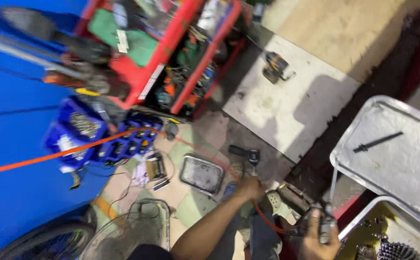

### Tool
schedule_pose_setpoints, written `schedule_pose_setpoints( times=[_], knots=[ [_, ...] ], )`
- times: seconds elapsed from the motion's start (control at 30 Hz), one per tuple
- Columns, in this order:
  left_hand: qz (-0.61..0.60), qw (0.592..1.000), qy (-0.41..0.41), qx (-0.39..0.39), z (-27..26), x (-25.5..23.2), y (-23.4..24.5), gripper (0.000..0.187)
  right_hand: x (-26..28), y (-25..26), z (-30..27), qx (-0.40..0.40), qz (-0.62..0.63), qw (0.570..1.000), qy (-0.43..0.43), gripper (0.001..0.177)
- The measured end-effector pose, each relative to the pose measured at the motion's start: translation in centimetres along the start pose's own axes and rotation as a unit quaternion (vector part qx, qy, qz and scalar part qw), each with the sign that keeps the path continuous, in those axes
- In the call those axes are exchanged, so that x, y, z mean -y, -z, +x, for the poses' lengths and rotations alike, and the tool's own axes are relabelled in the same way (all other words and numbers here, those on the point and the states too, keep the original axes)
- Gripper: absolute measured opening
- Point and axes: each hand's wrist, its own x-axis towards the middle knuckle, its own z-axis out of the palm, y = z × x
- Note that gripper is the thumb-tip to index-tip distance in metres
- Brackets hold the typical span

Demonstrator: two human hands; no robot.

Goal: The person cleans mechanical parts in a tray of solvent using a small brush, then wipes out a secondary tray with a cloth before scrubbing a metal axle and gears with the brush.

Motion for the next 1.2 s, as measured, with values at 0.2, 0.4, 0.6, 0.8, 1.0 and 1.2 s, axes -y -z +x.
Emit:
schedule_pose_setpoints(
  times=[0.2,0.4,0.6,0.8,1.0,1.2],
  knots=[
    [-0.171,0.984,-0.005,-0.040,-15.2,-14.3,10.3,0.037,2.3,1.9,0.7,0.055,0.014,0.998,0.026,0.020],
    [-0.167,0.982,0.036,-0.077,-22.5,-20.7,15.4,0.043,0.5,3.9,-2.4,0.069,-0.028,0.996,0.050,0.017],
    [-0.093,0.978,0.104,-0.157,-25.3,-26.0,15.3,0.049,0.2,1.6,-4.8,0.104,0.049,0.993,0.023,0.016],
    [-0.016,0.972,0.224,-0.064,-26.2,-30.7,18.2,0.049,3.5,-0.4,-5.4,0.121,-0.034,0.992,0.000,0.016],
    [-0.268,0.955,-0.117,0.043,-24.9,-29.8,25.3,0.039,4.2,-0.1,-4.8,0.076,0.060,0.995,0.038,0.024],
    [-0.352,0.921,0.033,0.162,-10.6,-28.1,16.4,0.031,3.2,4.8,-3.8,-0.159,-0.153,0.973,0.072,0.044]
  ],
)
